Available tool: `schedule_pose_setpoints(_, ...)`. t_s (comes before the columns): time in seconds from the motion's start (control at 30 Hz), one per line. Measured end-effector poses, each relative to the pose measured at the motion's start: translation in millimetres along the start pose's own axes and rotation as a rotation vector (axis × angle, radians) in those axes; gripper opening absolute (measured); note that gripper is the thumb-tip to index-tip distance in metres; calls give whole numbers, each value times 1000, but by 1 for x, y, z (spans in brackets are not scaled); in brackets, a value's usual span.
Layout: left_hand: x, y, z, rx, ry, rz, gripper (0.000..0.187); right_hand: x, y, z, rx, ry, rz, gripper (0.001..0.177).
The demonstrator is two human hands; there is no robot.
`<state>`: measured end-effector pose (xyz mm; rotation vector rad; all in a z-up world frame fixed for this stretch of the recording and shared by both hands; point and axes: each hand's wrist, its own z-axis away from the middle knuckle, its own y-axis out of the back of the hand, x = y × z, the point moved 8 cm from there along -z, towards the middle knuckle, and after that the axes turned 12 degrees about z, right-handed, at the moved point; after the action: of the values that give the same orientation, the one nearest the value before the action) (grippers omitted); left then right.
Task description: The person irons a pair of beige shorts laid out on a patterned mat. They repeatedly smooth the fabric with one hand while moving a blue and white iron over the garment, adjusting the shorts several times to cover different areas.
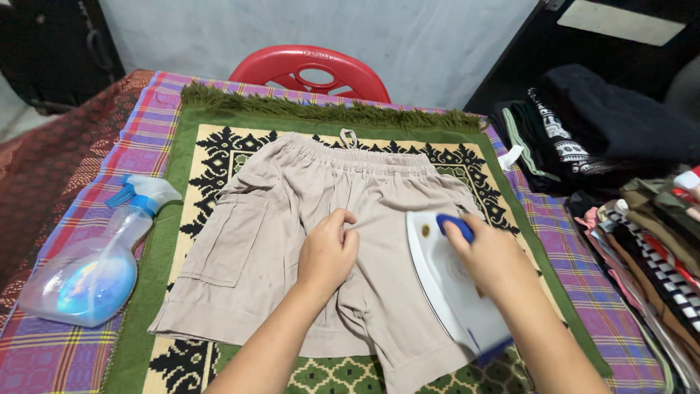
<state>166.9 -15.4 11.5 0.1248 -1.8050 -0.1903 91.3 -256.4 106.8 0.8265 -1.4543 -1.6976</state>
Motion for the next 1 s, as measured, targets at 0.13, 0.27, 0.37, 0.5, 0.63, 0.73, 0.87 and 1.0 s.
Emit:
schedule_pose_setpoints(0.13, 0, 1, 2, 9, -24, 9, 23, -17, 5, -14, 86, 162, -16, 47)
schedule_pose_setpoints(0.27, 1, 2, 2, 10, -36, 12, 23, -3, -8, 5, -59, 193, -76, 43)
schedule_pose_setpoints(0.37, 1, 2, 2, 8, -24, 5, 24, 23, -18, 38, -120, 120, -58, 40)
schedule_pose_setpoints(0.5, -2, 1, 0, 3, -4, 15, 24, 39, -18, 66, -64, 162, 70, 50)
schedule_pose_setpoints(0.63, 0, 0, -1, 4, -9, -1, 23, 40, -21, 57, -104, 33, 68, 46)
schedule_pose_setpoints(0.73, 1, 0, 0, 4, -20, -11, 23, 16, -9, 41, 12, 78, 16, 47)
schedule_pose_setpoints(0.87, 3, 0, 2, 8, -30, -7, 23, -13, -5, 11, -43, 65, -36, 45)
schedule_pose_setpoints(1.0, 3, 1, 3, 1, -10, -1, 23, -39, 9, -4, 87, 210, -26, 44)
